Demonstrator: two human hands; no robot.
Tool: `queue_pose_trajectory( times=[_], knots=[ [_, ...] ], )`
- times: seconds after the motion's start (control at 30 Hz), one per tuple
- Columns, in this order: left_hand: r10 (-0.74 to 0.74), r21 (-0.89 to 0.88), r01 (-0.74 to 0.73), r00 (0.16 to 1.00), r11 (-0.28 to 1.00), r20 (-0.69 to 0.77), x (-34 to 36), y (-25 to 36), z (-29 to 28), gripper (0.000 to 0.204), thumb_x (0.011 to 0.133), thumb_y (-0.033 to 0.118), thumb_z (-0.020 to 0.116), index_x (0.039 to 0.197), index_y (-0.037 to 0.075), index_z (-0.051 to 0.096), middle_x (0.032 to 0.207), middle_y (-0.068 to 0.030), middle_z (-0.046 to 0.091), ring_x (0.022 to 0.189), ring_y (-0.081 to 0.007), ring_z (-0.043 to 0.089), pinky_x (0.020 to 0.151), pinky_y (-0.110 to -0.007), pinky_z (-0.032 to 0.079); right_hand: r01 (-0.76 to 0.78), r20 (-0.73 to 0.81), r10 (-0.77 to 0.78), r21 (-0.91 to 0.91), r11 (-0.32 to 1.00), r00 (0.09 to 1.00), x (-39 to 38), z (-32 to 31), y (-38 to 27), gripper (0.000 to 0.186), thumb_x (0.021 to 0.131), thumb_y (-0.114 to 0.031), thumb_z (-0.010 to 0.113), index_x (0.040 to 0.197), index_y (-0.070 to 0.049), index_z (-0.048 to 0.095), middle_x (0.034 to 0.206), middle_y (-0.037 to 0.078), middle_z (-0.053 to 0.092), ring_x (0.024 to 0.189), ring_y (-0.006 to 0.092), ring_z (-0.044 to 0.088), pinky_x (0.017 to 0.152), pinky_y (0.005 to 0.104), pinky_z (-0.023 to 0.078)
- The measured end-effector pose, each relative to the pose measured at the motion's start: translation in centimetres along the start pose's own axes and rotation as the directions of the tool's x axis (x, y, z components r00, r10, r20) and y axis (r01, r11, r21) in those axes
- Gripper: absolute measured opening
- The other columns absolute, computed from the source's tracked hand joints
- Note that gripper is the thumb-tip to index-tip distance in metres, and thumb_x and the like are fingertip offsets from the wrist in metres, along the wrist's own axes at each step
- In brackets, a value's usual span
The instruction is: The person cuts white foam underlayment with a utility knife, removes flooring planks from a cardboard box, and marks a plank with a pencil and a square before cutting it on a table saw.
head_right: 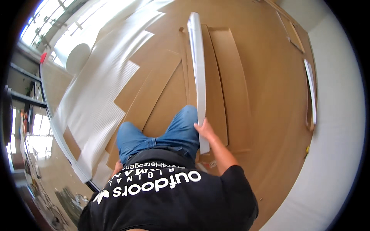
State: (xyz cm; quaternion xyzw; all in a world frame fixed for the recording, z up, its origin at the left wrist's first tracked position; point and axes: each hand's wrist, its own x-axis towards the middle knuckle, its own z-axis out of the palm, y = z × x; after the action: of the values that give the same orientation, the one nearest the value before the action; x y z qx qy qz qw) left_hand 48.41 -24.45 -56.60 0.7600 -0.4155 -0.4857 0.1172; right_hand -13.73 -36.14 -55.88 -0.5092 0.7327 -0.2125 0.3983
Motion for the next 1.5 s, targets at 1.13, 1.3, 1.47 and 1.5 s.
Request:
queue_pose_trajectory(
  times=[1.13,1.3,1.47,1.5],
  knots=[
    [0.116,-0.059,-0.121,0.989,0.991,-0.089,8.9,-5.6,-9.4,0.035,0.105,0.022,0.056,0.130,0.000,0.065,0.109,-0.0101,0.072,0.094,-0.0157,0.066,0.084,-0.030,0.051,-0.388,-0.044,0.972,0.912,0.133,0.230,-4.3,13.2,12.2,0.055,0.095,-0.037,0.056,0.127,0.007,0.064,0.130,0.019,0.065,0.110,0.0323,0.063,0.089,0.0471,0.052],
    [-0.034,0.041,0.028,0.987,0.999,0.157,7.3,-11.0,-8.1,0.038,0.102,0.021,0.059,0.132,-0.001,0.064,0.107,-0.0135,0.073,0.090,-0.0212,0.070,0.081,-0.035,0.055,-0.587,-0.311,0.875,0.652,0.480,0.371,-4.7,9.7,17.1,0.046,0.094,-0.027,0.054,0.121,0.007,0.067,0.123,0.019,0.069,0.106,0.0314,0.065,0.087,0.0451,0.052],
    [-0.179,-0.099,0.201,0.964,0.975,0.195,3.8,-13.5,-8.8,0.032,0.100,0.016,0.059,0.126,-0.002,0.066,0.103,-0.0094,0.072,0.086,-0.0188,0.069,0.073,-0.029,0.054,-0.507,-0.145,0.873,0.765,0.397,0.465,-2.1,10.6,17.8,0.024,0.089,-0.028,0.058,0.082,-0.006,0.061,0.075,0.009,0.056,0.065,0.0212,0.051,0.055,0.0435,0.042],
    [-0.128,-0.093,0.151,0.968,0.984,0.215,2.2,-13.2,-6.0,0.031,0.100,0.016,0.059,0.124,-0.002,0.067,0.103,-0.0089,0.071,0.086,-0.0188,0.069,0.074,-0.030,0.054,-0.601,-0.158,0.891,0.687,0.408,0.425,-2.5,8.4,19.3,0.024,0.088,-0.030,0.058,0.081,-0.007,0.059,0.071,0.009,0.053,0.060,0.0224,0.048,0.052,0.0449,0.041]
  ],
)
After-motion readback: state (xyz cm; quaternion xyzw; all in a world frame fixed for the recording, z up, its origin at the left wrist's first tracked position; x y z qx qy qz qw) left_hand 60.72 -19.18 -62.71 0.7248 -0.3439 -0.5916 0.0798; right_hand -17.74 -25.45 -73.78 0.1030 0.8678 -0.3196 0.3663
